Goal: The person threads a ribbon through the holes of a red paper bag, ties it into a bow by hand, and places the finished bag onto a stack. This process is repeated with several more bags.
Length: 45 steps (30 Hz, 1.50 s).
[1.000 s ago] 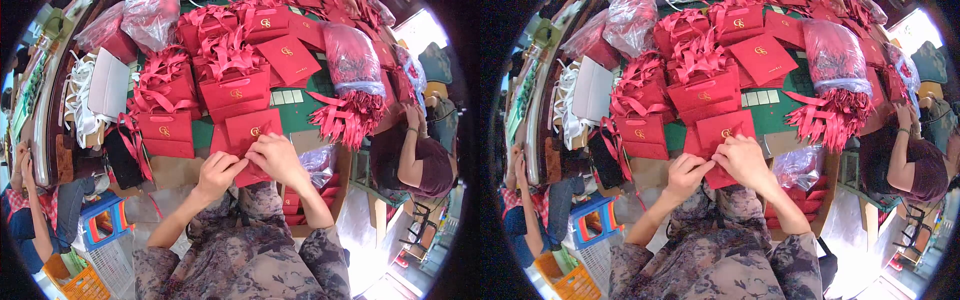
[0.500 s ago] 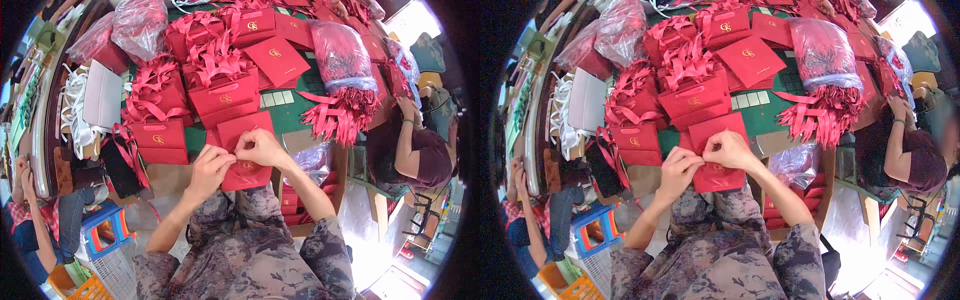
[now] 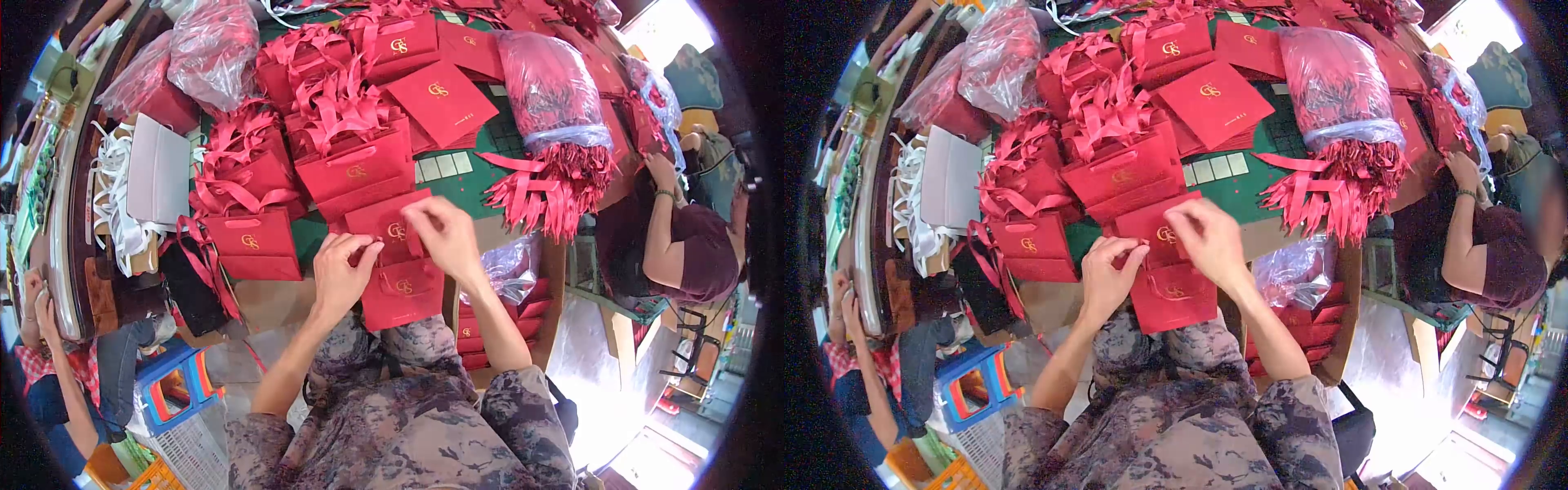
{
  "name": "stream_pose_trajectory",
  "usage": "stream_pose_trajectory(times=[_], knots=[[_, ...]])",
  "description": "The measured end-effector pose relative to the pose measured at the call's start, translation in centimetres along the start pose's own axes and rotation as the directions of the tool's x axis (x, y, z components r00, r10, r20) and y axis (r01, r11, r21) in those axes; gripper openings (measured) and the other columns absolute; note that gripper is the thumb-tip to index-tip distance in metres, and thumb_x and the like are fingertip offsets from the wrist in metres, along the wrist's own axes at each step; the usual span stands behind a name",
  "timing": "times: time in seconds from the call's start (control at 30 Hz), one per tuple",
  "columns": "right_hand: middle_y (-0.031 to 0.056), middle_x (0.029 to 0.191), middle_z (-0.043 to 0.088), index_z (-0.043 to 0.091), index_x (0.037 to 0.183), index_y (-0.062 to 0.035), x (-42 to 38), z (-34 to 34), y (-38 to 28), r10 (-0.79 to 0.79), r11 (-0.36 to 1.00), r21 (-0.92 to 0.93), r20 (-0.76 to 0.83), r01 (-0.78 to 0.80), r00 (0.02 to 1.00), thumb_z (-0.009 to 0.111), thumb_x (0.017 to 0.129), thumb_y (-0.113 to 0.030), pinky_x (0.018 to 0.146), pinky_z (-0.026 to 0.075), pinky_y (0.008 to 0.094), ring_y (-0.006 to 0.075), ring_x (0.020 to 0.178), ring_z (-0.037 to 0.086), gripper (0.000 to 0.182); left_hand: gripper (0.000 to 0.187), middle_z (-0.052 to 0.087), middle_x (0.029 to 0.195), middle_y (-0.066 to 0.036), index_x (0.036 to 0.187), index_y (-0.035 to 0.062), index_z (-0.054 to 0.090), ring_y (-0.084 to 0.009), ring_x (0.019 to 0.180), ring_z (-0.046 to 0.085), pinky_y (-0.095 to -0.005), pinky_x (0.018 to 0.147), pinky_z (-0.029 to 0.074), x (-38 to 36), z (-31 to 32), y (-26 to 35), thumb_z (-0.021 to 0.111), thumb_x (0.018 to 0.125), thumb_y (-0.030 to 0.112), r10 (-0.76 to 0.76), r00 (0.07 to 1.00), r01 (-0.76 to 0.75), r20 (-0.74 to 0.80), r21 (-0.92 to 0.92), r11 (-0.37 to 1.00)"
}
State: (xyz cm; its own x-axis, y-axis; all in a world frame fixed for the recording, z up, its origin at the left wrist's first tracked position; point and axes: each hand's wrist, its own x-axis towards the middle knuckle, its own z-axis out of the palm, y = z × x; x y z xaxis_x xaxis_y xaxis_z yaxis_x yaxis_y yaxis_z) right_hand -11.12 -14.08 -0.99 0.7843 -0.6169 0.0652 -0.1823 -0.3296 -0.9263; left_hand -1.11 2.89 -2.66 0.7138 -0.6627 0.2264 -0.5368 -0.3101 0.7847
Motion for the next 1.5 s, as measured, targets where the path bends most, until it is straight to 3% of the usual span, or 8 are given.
stream_pose_trajectory(times=[0.13,0.33,0.53,0.6,0.97,1.2,1.3,1.5], knots=[[0.0137,0.077,0.063,0.066,0.084,-0.0013,-1.2,-2.2,-0.5,0.047,0.841,-0.531,-0.122,-0.105,0.991,0.076,0.088,-0.028,0.065,0.051,0.0385,0.0300,0.070,0.064,0.029,0.012,0.073,0.085,-0.011,0.091,0.0025,0.076,-0.0225,0.073,0.064,-0.0337,0.068,0.051,0.0,0.0,0.1,0.077,0.084,0.013,-0.082,0.997,0.082,0.012,-0.020,0.996],[0.0148,0.078,0.065,0.065,0.084,-0.0019,-1.2,0.6,0.9,-0.123,0.849,-0.528,-0.145,0.028,0.982,0.079,0.084,-0.031,0.066,0.051,0.0419,0.0321,0.073,0.066,0.033,0.014,0.073,0.083,-0.012,0.094,0.0021,0.077,-0.0224,0.071,0.065,-0.0334,0.067,0.053,0.4,0.5,0.1,0.076,0.086,0.014,-0.073,0.997,0.074,0.027,-0.034,0.997],[0.0092,0.085,0.066,0.066,0.092,-0.0016,-1.5,1.2,1.5,0.017,0.970,-0.243,-0.058,-0.031,0.998,0.070,0.091,-0.010,0.067,0.051,0.0315,0.0192,0.072,0.065,0.010,0.016,0.072,0.080,-0.014,0.094,0.0011,0.076,-0.0234,0.069,0.065,-0.0347,0.065,0.052,1.1,0.9,0.5,0.075,0.086,0.015,-0.056,0.996,0.055,0.076,0.007,0.998],[0.0020,0.085,0.065,0.065,0.099,-0.0012,-2.0,1.2,1.6,0.167,0.957,0.221,0.099,-0.186,0.981,0.066,0.095,-0.007,0.069,0.050,0.0261,0.0101,0.075,0.061,0.007,0.015,0.071,0.079,-0.014,0.093,0.0011,0.076,-0.0247,0.069,0.065,-0.0364,0.065,0.051,1.2,1.1,0.9,0.075,0.085,0.014,-0.064,0.995,0.065,0.070,-0.010,0.998],[0.0149,0.098,0.068,0.068,0.105,0.0009,-2.5,1.9,0.9,-0.046,0.994,0.098,0.038,0.042,0.998,0.062,0.095,-0.005,0.078,0.053,0.0315,0.0242,0.090,0.068,0.013,0.015,0.069,0.076,-0.012,0.087,0.0023,0.074,-0.0318,0.071,0.060,-0.0432,0.069,0.050,1.3,1.5,1.1,0.069,0.085,0.017,0.015,0.987,-0.020,0.163,0.034,0.999],[-0.0056,0.086,0.061,0.065,0.105,-0.0040,-1.8,0.1,0.4,0.212,0.892,0.395,0.064,-0.219,0.975,0.058,0.103,-0.016,0.066,0.044,0.0197,0.0018,0.073,0.052,0.014,0.039,0.070,0.099,-0.015,0.115,0.0030,0.068,-0.0332,0.087,0.064,-0.0429,0.084,0.050,0.5,-0.8,1.7,0.075,0.084,0.025,0.015,0.988,-0.009,0.152,-0.047,0.999],[-0.0062,0.084,0.059,0.065,0.104,-0.0046,-1.5,-0.7,0.3,0.236,0.835,0.497,0.065,-0.236,0.970,0.058,0.103,-0.017,0.065,0.043,0.0195,0.0018,0.070,0.049,0.014,0.076,0.059,0.132,-0.023,0.146,0.0065,0.040,-0.0402,0.112,0.063,-0.0451,0.101,0.047,-1.3,-2.3,2.3,0.079,0.083,0.023,0.021,0.956,-0.008,0.292,-0.045,0.999],[-0.0072,0.078,0.054,0.065,0.102,-0.0040,0.6,-0.6,0.8,0.157,0.922,0.373,-0.114,-0.104,0.981,0.060,0.102,-0.017,0.063,0.041,0.0204,0.0020,0.068,0.047,0.014,0.082,0.063,0.118,-0.025,0.150,0.0113,0.028,-0.0417,0.106,0.065,-0.0448,0.089,0.052,-2.5,-2.4,2.4,0.075,0.083,0.005,-0.093,0.908,0.161,0.409,-0.135,0.978]])
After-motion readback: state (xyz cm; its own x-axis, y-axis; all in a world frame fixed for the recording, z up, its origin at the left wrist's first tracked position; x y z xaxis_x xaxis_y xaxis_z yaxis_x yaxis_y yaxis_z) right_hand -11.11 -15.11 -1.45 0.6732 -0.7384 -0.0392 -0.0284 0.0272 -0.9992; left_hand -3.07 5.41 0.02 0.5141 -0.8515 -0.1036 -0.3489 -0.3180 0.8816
